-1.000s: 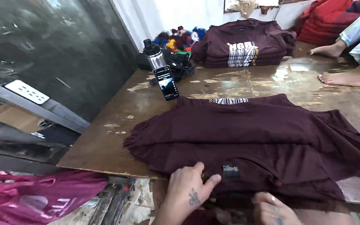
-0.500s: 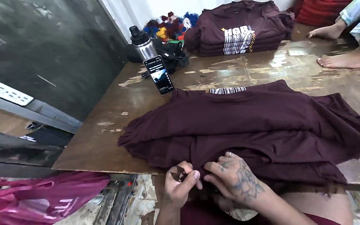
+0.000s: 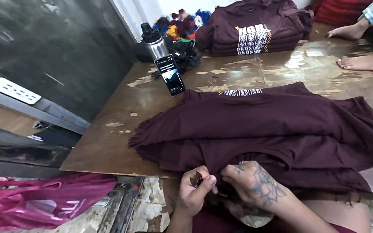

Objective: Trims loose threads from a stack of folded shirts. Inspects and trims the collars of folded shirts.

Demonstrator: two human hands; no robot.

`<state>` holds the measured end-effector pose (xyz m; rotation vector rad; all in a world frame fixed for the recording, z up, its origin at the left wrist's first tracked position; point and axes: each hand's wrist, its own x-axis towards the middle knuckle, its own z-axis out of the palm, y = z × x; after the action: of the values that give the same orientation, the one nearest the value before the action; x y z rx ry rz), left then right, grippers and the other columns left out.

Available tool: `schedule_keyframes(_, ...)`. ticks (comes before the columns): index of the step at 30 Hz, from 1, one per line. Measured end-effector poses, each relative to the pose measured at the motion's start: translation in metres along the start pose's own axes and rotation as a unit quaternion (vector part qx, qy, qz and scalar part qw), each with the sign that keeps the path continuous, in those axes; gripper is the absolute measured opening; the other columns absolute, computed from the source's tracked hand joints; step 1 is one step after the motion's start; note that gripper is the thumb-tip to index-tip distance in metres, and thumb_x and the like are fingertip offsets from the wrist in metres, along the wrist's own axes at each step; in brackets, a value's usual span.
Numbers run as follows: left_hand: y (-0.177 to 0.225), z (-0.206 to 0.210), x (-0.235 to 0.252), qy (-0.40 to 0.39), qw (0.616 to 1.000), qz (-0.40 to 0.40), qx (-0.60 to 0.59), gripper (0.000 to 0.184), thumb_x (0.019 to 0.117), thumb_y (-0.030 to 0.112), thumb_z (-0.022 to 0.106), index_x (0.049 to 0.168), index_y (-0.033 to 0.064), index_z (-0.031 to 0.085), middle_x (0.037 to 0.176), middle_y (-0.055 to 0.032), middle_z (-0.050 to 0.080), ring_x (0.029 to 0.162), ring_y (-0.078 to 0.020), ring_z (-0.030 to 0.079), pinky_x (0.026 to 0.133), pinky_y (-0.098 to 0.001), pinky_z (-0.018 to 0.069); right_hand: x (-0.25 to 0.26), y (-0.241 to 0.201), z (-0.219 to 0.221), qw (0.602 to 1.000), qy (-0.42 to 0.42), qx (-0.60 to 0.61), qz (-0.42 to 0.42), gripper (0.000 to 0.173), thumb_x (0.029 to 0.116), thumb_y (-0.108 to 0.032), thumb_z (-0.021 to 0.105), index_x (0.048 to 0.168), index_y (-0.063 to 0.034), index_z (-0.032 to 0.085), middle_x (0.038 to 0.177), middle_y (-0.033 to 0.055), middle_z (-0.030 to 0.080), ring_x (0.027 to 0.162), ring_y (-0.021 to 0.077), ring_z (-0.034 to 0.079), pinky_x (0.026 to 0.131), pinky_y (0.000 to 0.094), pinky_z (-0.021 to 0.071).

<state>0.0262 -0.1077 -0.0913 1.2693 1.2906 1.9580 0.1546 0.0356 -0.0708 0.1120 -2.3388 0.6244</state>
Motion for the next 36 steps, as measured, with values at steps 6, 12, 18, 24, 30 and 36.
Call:
schedule_keyframes(6,0.035,-0.012,0.008,-0.064,0.905,0.003,0.421,0.023,0.0985,0.027,0.06,0.093,0.005,0.064,0.073,-0.0031,0.062,0.061,-0.0078,0.058,0.054,-0.0237,0.0482,-0.023,-0.001,0.006,0.999,0.048,-0.007,-0.018,0.018,0.1032,-0.017,0.05,0.093,-0.0092,0.063,0.072,0.0033,0.064,0.063,0.0165,0.062,0.06,0.0308,0.0488)
schedule_keyframes(12,0.093,-0.008,0.02,-0.228,0.737,0.094,0.629,0.034,0.0938,0.021,0.053,0.118,0.0123,0.074,0.085,-0.0091,0.068,0.069,-0.027,0.068,0.054,-0.0404,0.0526,-0.026,-0.015,-0.003,0.998,0.062,-0.01,0.001,0.019,0.1001,-0.014,0.052,0.088,-0.0075,0.065,0.074,0.0069,0.07,0.073,0.0194,0.069,0.085,0.0343,0.0529)
schedule_keyframes(18,0.093,-0.001,0.019,-0.257,0.701,0.104,0.657,0.036,0.0823,0.009,0.06,0.113,0.0152,0.078,0.08,-0.0071,0.069,0.059,-0.0252,0.067,0.044,-0.0397,0.0499,-0.022,-0.022,-0.004,0.995,0.089,0.038,-0.013,0.028,0.1049,-0.019,0.05,0.083,-0.0073,0.063,0.067,0.0065,0.066,0.068,0.0194,0.066,0.092,0.0333,0.0492)
schedule_keyframes(24,0.053,-0.039,0.009,-0.072,0.821,0.006,0.566,0.035,0.0919,0.021,0.063,0.121,0.0034,0.072,0.1,-0.0143,0.076,0.078,-0.0273,0.074,0.066,-0.0485,0.0591,-0.028,-0.01,0.0,0.997,0.071,-0.033,-0.011,0.04,0.1065,-0.048,0.047,0.105,-0.0108,0.063,0.093,0.007,0.066,0.094,0.0209,0.067,0.087,0.0336,0.0544)
schedule_keyframes(30,0.016,-0.048,0.004,0.07,0.885,0.063,0.456,0.045,0.107,0.032,0.047,0.087,-0.0051,0.064,0.07,-0.0068,0.06,0.065,0.0011,0.055,0.065,-0.0127,0.0454,0.002,0.013,-0.009,0.992,-0.015,0.119,0.037,0.037,0.0962,-0.003,0.051,0.131,0.0017,0.064,0.075,0.0113,0.067,0.062,0.0219,0.062,0.063,0.0365,0.0546)
schedule_keyframes(36,0.013,-0.055,0.004,0.049,0.895,0.071,0.437,0.043,0.1065,0.03,0.049,0.086,-0.0035,0.065,0.069,-0.0054,0.061,0.065,0.0014,0.055,0.065,-0.0122,0.0457,0.006,0.011,-0.003,0.996,-0.075,0.054,0.017,0.028,0.0962,-0.016,0.059,0.117,-0.0096,0.077,0.08,0.0103,0.075,0.067,0.0258,0.07,0.063,0.0425,0.0568)
